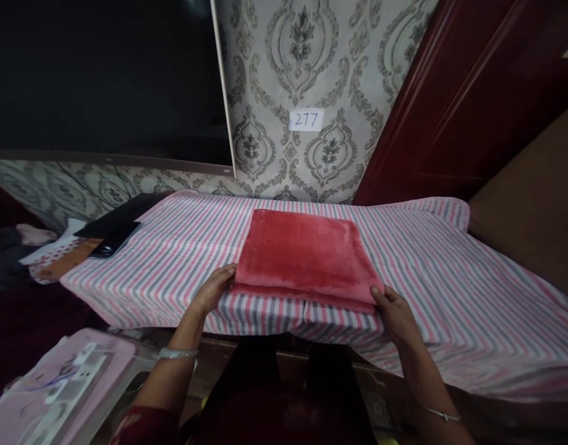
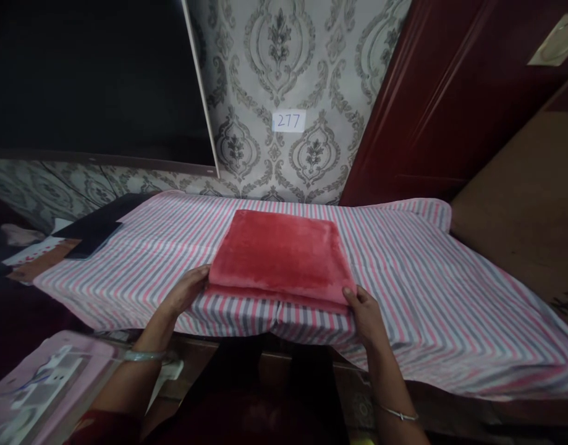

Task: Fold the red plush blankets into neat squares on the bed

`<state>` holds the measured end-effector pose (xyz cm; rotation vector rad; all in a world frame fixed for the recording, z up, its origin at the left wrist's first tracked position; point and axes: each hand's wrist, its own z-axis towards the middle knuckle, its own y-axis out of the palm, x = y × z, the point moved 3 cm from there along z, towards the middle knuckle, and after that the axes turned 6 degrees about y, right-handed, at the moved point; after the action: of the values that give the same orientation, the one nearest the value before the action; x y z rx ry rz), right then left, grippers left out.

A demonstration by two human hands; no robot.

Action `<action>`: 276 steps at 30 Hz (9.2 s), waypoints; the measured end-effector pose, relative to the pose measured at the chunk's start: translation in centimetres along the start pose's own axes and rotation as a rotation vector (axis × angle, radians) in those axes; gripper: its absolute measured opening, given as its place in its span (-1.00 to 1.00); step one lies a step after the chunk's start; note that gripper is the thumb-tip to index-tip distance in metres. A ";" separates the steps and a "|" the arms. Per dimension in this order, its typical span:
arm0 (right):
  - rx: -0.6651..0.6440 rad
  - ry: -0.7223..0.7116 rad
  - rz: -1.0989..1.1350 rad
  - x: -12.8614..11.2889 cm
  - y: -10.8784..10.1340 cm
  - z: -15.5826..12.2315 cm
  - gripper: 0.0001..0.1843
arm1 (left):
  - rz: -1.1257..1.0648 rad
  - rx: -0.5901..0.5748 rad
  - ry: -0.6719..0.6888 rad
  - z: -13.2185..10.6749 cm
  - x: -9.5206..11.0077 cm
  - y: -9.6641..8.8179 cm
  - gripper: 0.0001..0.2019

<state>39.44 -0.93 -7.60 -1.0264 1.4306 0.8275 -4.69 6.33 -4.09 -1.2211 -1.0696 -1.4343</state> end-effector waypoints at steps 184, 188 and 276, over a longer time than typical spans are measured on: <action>-0.091 -0.217 -1.406 -10.4 11.3 9.2 -0.33 | 1.558 -0.319 0.042 14.7 4.9 9.8 -0.36; -0.175 -0.461 -1.323 -9.4 14.3 3.7 -0.36 | 1.511 -0.324 0.258 9.7 4.8 12.8 -0.40; -0.039 -0.510 -0.402 0.0 0.1 -0.5 -0.25 | 0.731 0.201 0.536 1.3 2.3 0.3 -0.77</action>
<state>39.19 -1.40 -7.58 -0.9982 0.7481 0.7498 -4.33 7.27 -1.66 -0.8677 -0.3230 -0.9582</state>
